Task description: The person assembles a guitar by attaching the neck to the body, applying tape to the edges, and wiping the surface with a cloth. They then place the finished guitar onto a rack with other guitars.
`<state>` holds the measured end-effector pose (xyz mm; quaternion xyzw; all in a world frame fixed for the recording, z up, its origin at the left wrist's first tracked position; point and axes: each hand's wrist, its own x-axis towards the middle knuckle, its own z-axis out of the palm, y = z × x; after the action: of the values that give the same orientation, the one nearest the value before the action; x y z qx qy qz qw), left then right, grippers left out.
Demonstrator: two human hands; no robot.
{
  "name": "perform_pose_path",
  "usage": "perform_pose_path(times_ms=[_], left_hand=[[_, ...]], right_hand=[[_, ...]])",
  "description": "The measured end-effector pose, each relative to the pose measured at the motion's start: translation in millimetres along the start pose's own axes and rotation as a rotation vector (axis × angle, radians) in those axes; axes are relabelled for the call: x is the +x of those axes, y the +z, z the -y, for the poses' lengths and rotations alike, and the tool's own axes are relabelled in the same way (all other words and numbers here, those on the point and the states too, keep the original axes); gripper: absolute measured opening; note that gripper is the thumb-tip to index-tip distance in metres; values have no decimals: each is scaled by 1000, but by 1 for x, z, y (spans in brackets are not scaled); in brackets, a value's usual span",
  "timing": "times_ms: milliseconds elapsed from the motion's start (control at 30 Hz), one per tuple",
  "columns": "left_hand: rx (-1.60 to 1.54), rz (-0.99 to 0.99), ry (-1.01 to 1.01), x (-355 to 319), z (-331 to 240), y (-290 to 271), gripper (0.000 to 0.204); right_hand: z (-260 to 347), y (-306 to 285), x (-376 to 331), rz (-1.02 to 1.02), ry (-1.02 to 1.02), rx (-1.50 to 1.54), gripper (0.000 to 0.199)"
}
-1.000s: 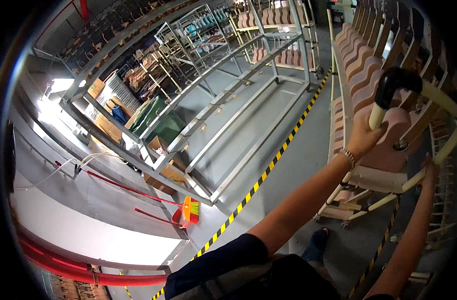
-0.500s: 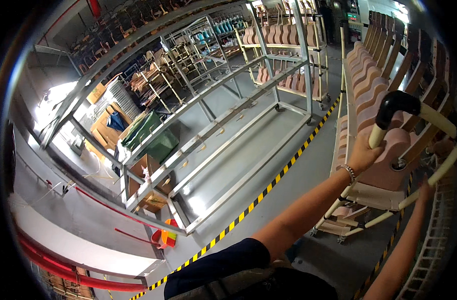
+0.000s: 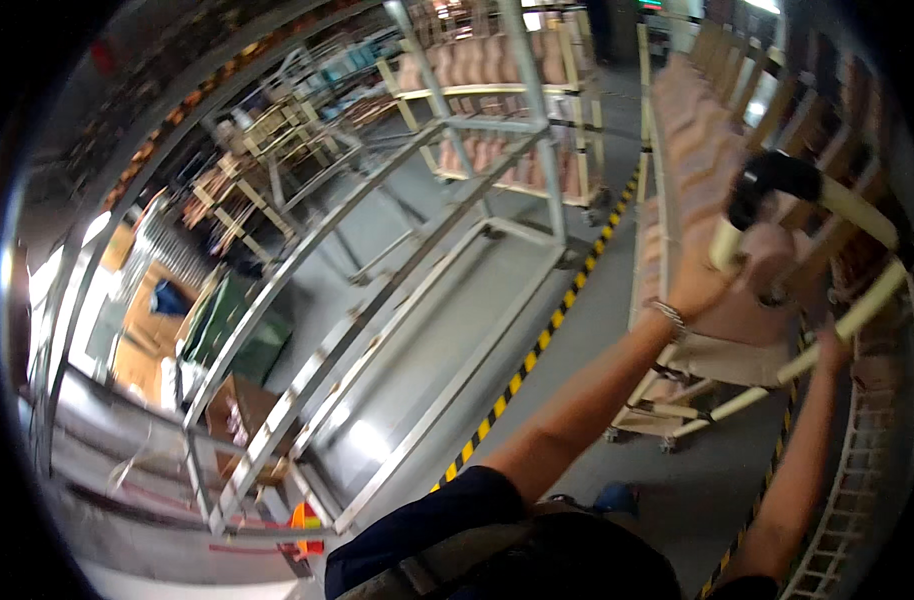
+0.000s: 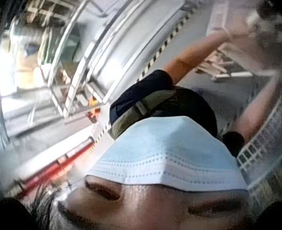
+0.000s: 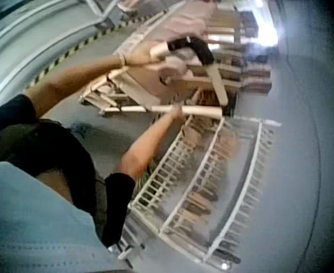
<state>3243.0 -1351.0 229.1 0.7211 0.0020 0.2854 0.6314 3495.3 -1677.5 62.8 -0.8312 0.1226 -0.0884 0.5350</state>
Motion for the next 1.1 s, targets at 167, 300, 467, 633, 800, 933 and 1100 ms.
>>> perform_pose_path(times_ms=[167,300,467,633,800,933,1100], left_hand=[[65,-142,44,120,74,-18,20],[-84,-84,-74,204,78,-18,22],[-67,-118,-37,315,123,-18,26],[3,-193,-63,412,170,-26,29],[-8,-138,40,514,230,-45,29],[85,-176,-12,598,254,-72,31],[-16,-147,-14,707,300,-133,26]], right_hand=[[118,85,-24,-14,9,267,46],[149,137,39,-82,-139,148,41],[182,218,130,-27,-180,243,36],[233,275,189,92,-3,247,47],[266,349,257,76,137,344,54],[324,420,288,-39,255,381,50],[375,526,333,-84,258,366,38]])
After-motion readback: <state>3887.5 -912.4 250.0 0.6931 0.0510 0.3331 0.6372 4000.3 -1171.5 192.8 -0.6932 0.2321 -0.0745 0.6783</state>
